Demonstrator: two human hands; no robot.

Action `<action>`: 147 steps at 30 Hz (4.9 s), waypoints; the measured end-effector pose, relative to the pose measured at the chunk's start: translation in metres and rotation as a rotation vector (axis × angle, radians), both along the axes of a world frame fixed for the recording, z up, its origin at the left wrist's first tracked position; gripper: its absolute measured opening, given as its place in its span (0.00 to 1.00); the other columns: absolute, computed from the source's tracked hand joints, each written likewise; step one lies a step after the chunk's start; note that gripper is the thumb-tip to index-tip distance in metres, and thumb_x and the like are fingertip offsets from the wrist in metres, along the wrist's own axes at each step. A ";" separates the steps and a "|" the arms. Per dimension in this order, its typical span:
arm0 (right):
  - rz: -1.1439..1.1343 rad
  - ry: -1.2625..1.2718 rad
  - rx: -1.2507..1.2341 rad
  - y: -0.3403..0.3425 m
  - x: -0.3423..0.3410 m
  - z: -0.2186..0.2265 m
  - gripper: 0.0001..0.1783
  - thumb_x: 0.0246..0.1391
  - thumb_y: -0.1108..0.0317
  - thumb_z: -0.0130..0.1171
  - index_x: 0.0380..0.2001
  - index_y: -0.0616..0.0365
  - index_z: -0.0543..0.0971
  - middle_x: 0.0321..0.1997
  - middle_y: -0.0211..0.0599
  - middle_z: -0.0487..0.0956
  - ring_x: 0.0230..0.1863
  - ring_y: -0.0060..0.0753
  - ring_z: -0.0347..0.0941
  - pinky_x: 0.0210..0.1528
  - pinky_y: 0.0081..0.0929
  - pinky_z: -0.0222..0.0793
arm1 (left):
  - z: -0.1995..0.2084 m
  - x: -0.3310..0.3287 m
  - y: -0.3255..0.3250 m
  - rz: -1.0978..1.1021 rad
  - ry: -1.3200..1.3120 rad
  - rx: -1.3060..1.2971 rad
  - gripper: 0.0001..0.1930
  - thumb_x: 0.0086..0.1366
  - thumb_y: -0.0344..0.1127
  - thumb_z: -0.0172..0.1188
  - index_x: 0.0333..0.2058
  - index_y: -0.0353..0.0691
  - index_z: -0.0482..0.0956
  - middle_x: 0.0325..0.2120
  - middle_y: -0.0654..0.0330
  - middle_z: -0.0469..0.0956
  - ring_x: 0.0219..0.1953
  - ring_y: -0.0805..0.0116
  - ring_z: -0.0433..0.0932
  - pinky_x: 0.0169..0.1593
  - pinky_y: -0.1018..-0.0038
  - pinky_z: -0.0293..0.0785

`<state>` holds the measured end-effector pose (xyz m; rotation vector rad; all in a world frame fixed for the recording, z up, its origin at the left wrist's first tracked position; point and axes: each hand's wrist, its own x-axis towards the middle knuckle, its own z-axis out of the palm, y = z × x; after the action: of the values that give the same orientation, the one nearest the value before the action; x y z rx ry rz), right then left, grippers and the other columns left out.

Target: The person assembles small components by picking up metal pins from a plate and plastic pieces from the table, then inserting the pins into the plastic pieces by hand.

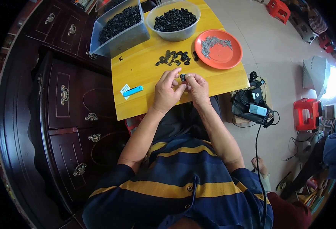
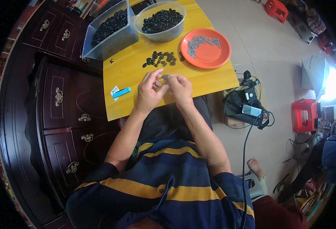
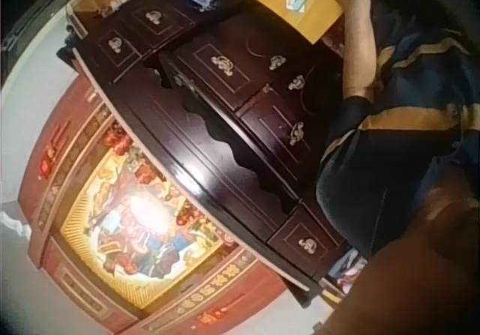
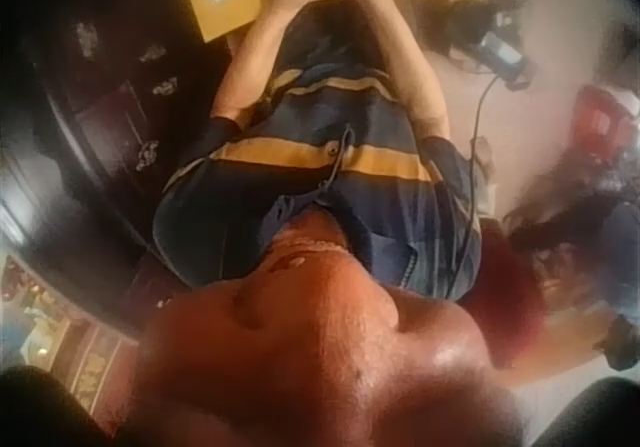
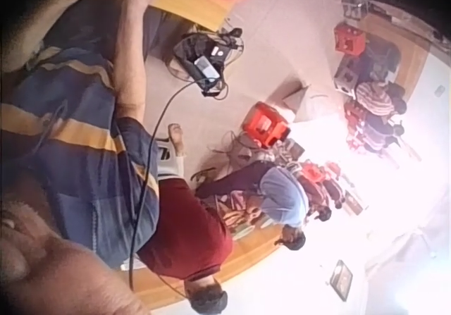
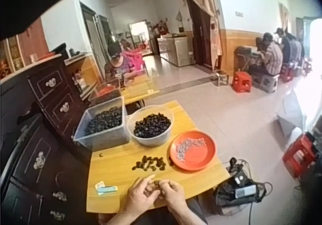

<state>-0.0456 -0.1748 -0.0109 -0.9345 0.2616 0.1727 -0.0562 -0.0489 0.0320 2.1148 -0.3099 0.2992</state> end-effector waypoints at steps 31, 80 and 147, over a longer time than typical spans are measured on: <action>0.050 -0.075 -0.176 -0.002 -0.003 -0.019 0.11 0.61 0.62 0.57 0.34 0.59 0.80 0.28 0.24 0.77 0.28 0.15 0.69 0.31 0.16 0.65 | 0.006 0.016 0.007 -0.070 -0.076 0.221 0.11 0.51 0.24 0.67 0.35 0.36 0.81 0.30 0.54 0.79 0.32 0.58 0.80 0.36 0.69 0.76; -0.049 -0.275 -0.172 -0.016 -0.001 -0.029 0.08 0.64 0.68 0.55 0.38 0.62 0.77 0.34 0.28 0.79 0.36 0.18 0.75 0.39 0.18 0.72 | -0.025 0.080 0.006 -0.037 0.129 0.562 0.07 0.55 0.35 0.63 0.29 0.40 0.78 0.26 0.52 0.80 0.31 0.54 0.81 0.36 0.60 0.76; -0.171 -0.292 -0.248 -0.079 0.005 -0.025 0.08 0.55 0.75 0.57 0.39 0.62 0.77 0.30 0.22 0.75 0.33 0.13 0.71 0.39 0.15 0.68 | -0.013 0.170 -0.134 -0.401 -0.073 0.822 0.07 0.57 0.37 0.56 0.29 0.41 0.78 0.28 0.53 0.80 0.34 0.49 0.80 0.39 0.56 0.75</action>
<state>-0.0409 -0.2535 -0.0358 -1.1628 0.0917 -0.1572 0.1134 -0.1832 0.0190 2.7587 -1.0220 -0.0042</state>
